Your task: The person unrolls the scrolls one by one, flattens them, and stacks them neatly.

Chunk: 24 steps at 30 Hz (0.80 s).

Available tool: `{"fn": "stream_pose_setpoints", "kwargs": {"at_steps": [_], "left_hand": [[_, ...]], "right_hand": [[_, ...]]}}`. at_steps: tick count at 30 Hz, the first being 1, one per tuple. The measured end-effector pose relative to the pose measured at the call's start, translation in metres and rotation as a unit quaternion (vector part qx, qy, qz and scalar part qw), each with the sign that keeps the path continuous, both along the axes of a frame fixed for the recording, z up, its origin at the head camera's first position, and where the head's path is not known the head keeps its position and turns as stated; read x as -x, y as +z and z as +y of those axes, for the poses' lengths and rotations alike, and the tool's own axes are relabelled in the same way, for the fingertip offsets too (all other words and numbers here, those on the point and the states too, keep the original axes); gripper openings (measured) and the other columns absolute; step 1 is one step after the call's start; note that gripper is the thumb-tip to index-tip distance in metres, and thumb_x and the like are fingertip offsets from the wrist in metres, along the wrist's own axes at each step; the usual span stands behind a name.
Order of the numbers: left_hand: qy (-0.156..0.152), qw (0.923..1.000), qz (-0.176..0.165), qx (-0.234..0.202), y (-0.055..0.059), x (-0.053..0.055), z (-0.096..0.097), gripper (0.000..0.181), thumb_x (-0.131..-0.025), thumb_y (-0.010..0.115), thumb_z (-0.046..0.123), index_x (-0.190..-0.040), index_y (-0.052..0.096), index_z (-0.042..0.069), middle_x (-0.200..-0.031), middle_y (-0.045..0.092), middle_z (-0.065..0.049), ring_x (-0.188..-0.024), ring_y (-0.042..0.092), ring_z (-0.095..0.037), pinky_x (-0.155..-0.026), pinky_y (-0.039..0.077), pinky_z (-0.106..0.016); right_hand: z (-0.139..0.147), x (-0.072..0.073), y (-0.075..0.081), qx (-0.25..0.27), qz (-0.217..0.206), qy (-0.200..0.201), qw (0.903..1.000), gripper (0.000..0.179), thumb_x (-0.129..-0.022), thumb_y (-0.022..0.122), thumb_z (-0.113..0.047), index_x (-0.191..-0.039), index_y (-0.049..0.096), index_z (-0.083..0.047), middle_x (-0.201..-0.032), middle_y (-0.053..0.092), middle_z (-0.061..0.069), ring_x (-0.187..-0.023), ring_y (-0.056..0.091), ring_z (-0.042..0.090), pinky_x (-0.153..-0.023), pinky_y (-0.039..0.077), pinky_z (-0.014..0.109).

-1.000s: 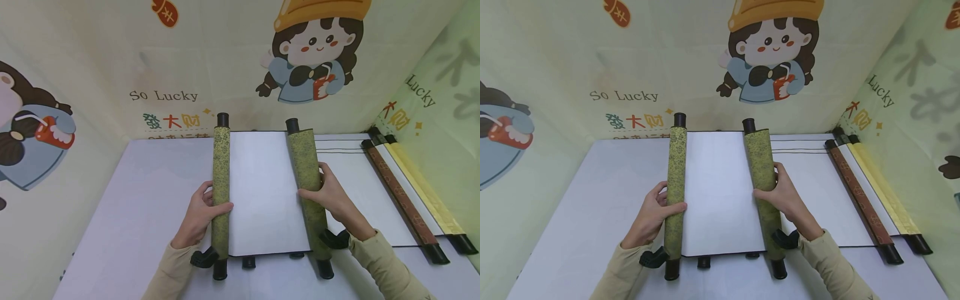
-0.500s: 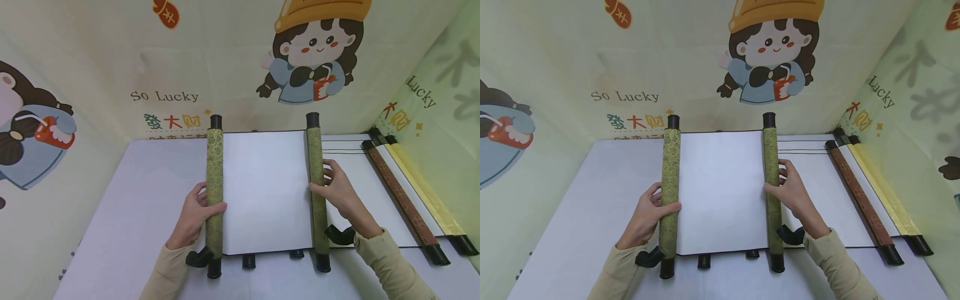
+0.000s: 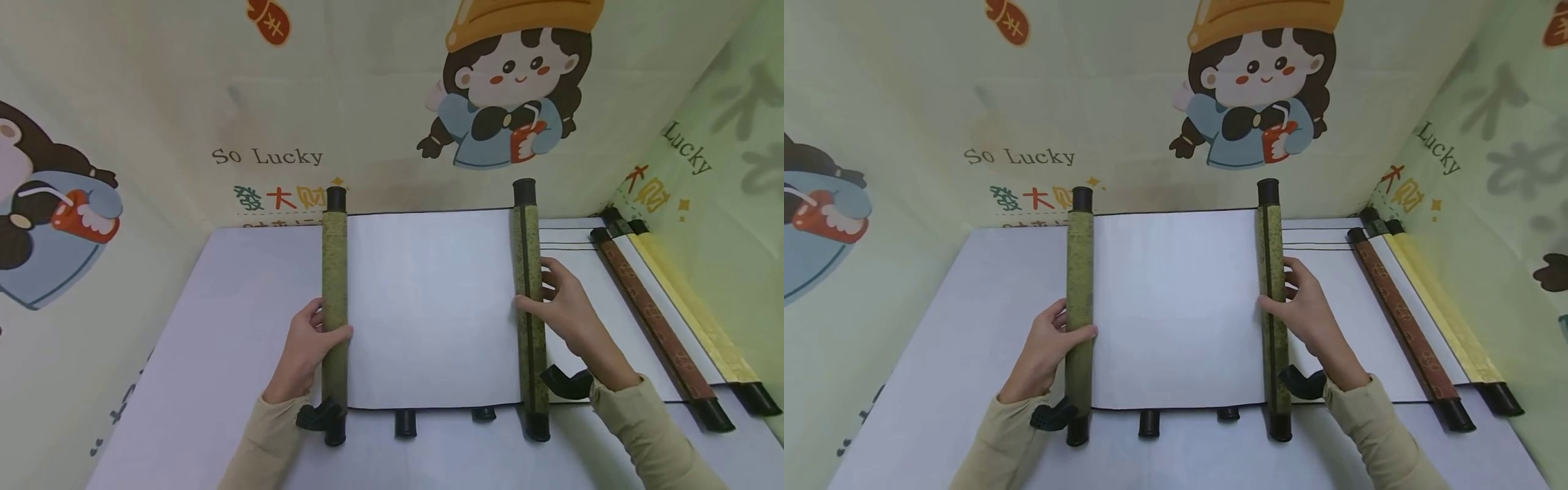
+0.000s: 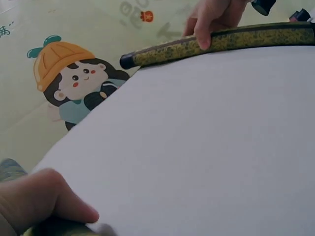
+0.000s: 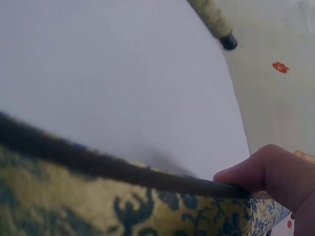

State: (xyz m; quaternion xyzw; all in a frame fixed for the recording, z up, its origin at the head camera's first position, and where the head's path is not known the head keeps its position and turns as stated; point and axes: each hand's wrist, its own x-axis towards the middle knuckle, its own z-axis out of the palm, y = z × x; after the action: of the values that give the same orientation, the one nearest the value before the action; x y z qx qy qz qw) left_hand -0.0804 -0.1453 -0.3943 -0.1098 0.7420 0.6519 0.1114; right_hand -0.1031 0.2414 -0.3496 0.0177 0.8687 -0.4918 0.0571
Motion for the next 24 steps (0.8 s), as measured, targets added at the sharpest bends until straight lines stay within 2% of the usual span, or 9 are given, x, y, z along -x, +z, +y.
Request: {"fn": "stream_pose_setpoints", "kwargs": {"at_steps": [3, 6, 11, 16, 21, 24], "left_hand": [[0.002, 0.9999, 0.008, 0.006, 0.002, 0.001, -0.005, 0.079, -0.087, 0.070, 0.007, -0.154, 0.028, 0.004, -0.142, 0.048, -0.020, -0.125, 0.050, -0.033, -0.098, 0.045, -0.045], [0.001, 0.9998, 0.018, 0.011, 0.004, 0.002, -0.007, 0.074, -0.087, 0.071, 0.007, -0.152, 0.035, 0.007, -0.134, 0.054, -0.018, -0.115, 0.055, -0.028, -0.091, 0.047, -0.039], [0.003, 0.9998, 0.015, 0.014, 0.005, 0.001, -0.010, 0.073, -0.086, 0.074, 0.010, -0.150, 0.039, 0.009, -0.133, 0.054, -0.016, -0.114, 0.055, -0.027, -0.089, 0.048, -0.038], [0.011, 0.9998, 0.009, 0.015, 0.006, 0.003, -0.014, 0.074, -0.087, 0.075, 0.011, -0.150, 0.038, 0.006, -0.137, 0.052, -0.016, -0.119, 0.055, -0.028, -0.091, 0.048, -0.037], [0.022, 0.9995, -0.002, 0.022, 0.007, 0.002, -0.021, 0.078, -0.087, 0.075, 0.015, -0.152, 0.033, 0.002, -0.141, 0.050, -0.018, -0.125, 0.053, -0.030, -0.096, 0.047, -0.039], [0.022, 0.9994, 0.000, 0.025, 0.008, 0.002, -0.023, 0.080, -0.086, 0.076, 0.016, -0.152, 0.034, 0.002, -0.142, 0.051, -0.018, -0.126, 0.053, -0.029, -0.097, 0.047, -0.038]], "right_hand": [[0.007, 0.000, 0.001, -0.004, 0.009, -0.010, 0.9999, 0.083, -0.091, 0.068, -0.007, -0.156, 0.018, -0.001, -0.145, 0.037, 0.037, -0.130, 0.041, 0.057, -0.096, 0.043, 0.068], [0.012, 0.000, 0.000, -0.006, 0.016, -0.015, 0.9997, 0.082, -0.091, 0.069, -0.008, -0.156, 0.019, -0.001, -0.144, 0.038, 0.037, -0.128, 0.042, 0.057, -0.095, 0.043, 0.068], [0.016, 0.000, -0.002, -0.003, 0.018, -0.014, 0.9997, 0.082, -0.091, 0.070, -0.011, -0.155, 0.020, -0.001, -0.143, 0.039, 0.037, -0.128, 0.043, 0.056, -0.096, 0.042, 0.068], [0.019, -0.001, -0.001, -0.003, 0.022, -0.012, 0.9997, 0.082, -0.091, 0.070, -0.013, -0.156, 0.020, -0.001, -0.143, 0.039, 0.037, -0.129, 0.043, 0.055, -0.097, 0.041, 0.068], [0.024, 0.001, 0.000, -0.009, 0.032, -0.015, 0.9993, 0.079, -0.092, 0.070, -0.014, -0.155, 0.023, -0.002, -0.142, 0.042, 0.036, -0.126, 0.047, 0.053, -0.092, 0.046, 0.062], [0.027, 0.001, 0.001, -0.016, 0.033, -0.017, 0.9992, 0.079, -0.092, 0.070, -0.015, -0.154, 0.024, -0.002, -0.141, 0.043, 0.035, -0.125, 0.049, 0.052, -0.088, 0.050, 0.052]]}}
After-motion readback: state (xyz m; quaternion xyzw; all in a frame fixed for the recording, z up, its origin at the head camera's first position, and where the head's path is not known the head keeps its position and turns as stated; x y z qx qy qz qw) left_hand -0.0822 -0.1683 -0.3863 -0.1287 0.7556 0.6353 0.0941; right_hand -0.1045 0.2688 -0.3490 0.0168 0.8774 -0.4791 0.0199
